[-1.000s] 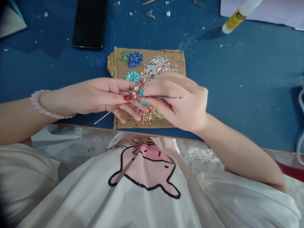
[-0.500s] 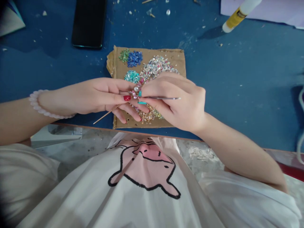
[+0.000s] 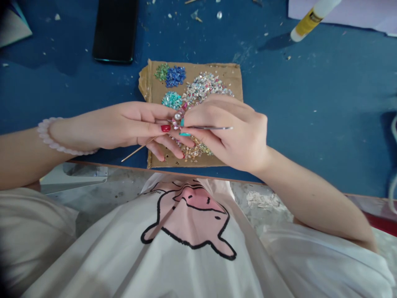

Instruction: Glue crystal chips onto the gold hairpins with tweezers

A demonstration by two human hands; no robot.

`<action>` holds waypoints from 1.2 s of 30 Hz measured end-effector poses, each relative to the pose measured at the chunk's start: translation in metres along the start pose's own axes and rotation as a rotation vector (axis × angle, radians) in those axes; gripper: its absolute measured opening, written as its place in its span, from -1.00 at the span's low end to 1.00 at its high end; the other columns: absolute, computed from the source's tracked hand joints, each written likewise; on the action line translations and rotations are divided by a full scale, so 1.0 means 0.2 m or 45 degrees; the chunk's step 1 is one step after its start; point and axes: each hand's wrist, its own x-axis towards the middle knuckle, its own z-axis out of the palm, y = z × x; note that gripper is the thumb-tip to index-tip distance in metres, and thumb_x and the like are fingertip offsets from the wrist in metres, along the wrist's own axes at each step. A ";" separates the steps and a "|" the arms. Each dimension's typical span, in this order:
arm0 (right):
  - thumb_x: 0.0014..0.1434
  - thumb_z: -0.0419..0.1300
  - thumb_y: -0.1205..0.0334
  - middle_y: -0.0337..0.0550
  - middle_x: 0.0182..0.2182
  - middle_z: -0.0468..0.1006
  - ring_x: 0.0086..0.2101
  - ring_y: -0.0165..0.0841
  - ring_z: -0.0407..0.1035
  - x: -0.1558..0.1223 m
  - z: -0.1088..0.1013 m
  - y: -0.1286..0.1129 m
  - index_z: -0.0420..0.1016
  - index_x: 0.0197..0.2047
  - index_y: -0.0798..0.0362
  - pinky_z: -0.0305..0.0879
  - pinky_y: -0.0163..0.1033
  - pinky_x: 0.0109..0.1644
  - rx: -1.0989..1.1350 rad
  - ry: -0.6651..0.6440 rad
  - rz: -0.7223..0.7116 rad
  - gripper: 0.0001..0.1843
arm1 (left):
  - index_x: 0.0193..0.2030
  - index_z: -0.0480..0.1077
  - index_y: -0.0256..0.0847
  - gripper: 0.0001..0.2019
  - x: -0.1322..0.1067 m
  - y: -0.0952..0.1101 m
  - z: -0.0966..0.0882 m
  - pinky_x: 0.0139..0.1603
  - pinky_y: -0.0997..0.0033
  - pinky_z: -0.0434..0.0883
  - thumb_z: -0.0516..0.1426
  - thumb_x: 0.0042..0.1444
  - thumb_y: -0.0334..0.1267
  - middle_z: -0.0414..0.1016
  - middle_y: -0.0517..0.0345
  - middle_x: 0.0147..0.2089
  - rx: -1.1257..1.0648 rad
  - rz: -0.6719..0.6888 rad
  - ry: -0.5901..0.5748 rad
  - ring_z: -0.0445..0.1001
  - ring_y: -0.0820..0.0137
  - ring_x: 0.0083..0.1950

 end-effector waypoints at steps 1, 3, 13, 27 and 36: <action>0.28 0.26 0.49 -0.15 -0.30 0.70 -0.26 -0.38 0.60 0.00 0.00 0.00 0.51 -0.18 0.08 0.54 -0.23 -0.12 -0.007 -0.009 -0.003 -0.87 | 0.29 0.36 -0.27 -0.62 0.00 0.00 0.00 -0.16 0.59 0.63 -0.04 0.41 -0.45 0.55 -0.13 0.25 0.006 -0.003 0.000 0.66 0.28 0.11; 0.29 0.25 0.48 -0.18 -0.29 0.70 -0.25 -0.39 0.60 0.00 0.00 0.00 0.51 -0.18 0.06 0.55 -0.22 -0.10 -0.011 -0.014 0.006 -0.87 | 0.29 0.36 -0.27 -0.63 0.00 0.00 0.00 -0.16 0.59 0.64 -0.04 0.41 -0.44 0.55 -0.12 0.25 0.013 -0.008 0.007 0.66 0.29 0.11; 0.30 0.24 0.45 -0.23 -0.32 0.68 -0.28 -0.38 0.59 0.00 0.01 0.01 0.49 -0.17 0.00 0.56 -0.22 -0.13 0.023 0.020 -0.011 -0.86 | 0.26 0.40 -0.15 -0.63 0.00 0.00 0.00 -0.12 0.54 0.65 -0.02 0.41 -0.40 0.59 0.00 0.21 0.054 -0.028 0.026 0.67 0.32 0.10; 0.30 0.26 0.42 -0.29 -0.29 0.69 -0.24 -0.39 0.61 0.00 0.02 0.01 0.50 -0.17 -0.07 0.56 -0.27 -0.07 -0.016 0.031 0.006 -0.84 | 0.15 0.51 -0.04 -0.72 0.00 -0.02 -0.01 -0.12 0.55 0.64 0.11 0.36 -0.26 0.65 0.15 0.11 0.087 -0.052 0.061 0.70 0.34 0.02; 0.32 0.23 0.37 -0.35 -0.28 0.71 -0.25 -0.38 0.63 -0.01 0.03 0.03 0.50 -0.15 -0.13 0.59 -0.26 -0.09 -0.043 0.048 -0.027 -0.84 | 0.13 0.51 -0.03 -0.72 0.01 -0.02 -0.02 -0.19 0.59 0.64 0.15 0.33 -0.32 0.65 0.12 0.13 -0.035 -0.081 0.041 0.69 0.32 0.04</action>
